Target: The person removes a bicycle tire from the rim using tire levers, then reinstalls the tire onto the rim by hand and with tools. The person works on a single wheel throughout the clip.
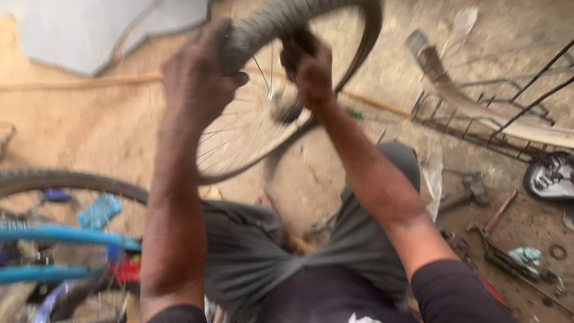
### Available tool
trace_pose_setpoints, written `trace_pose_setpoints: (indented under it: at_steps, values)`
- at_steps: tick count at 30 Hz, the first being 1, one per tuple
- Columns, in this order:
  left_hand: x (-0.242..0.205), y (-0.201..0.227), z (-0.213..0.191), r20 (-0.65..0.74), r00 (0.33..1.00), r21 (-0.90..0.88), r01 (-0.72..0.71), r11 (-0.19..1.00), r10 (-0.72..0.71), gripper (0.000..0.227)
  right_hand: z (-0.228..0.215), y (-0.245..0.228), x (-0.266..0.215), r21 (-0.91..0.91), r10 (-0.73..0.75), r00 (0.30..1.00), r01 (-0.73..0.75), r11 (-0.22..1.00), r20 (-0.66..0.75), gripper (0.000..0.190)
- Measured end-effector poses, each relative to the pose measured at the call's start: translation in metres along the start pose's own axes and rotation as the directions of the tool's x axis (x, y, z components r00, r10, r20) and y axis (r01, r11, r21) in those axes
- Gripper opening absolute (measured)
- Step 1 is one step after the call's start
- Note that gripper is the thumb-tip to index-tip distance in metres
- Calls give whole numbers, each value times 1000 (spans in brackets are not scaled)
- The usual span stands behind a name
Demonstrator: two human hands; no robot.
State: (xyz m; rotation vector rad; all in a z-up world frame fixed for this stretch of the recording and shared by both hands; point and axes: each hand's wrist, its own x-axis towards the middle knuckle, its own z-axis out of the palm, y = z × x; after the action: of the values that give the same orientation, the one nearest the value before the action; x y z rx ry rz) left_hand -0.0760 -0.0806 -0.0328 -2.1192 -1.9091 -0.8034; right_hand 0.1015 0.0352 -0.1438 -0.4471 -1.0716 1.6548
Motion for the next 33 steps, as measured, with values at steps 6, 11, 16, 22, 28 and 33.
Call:
trace_pose_setpoints:
  at_steps: [6, 11, 16, 22, 28, 33]
  values:
    - [51, 7, 22, -24, 996, -39, -89, 995, 88, 65, -8, 33, -21, -308, -209, 969, 162, 938, -128, 15]
    - [65, 12, 42, 44, 999, -18, -19, 1000, 19, 39, -18, 113, -103, -753, -160, 930, 363, 550, 332, 21]
    - [39, -30, 25, -36, 999, -111, -6, 994, 2, 52, -15, 61, -98, -770, 467, 839, -95, 630, 279, 55]
    - [-38, -57, 20, -110, 973, -105, 190, 976, -202, 63, 4, -97, -39, -910, 228, 899, 404, -96, 375, 28]
    - [-7, -28, 19, 119, 945, -74, 314, 947, -304, 63, 82, -178, 13, -811, 386, 892, 399, -429, 234, 25]
    - [12, -14, 11, 307, 905, -271, 379, 885, -294, 58, 92, -181, 25, -813, 453, 888, 322, -486, 81, 26]
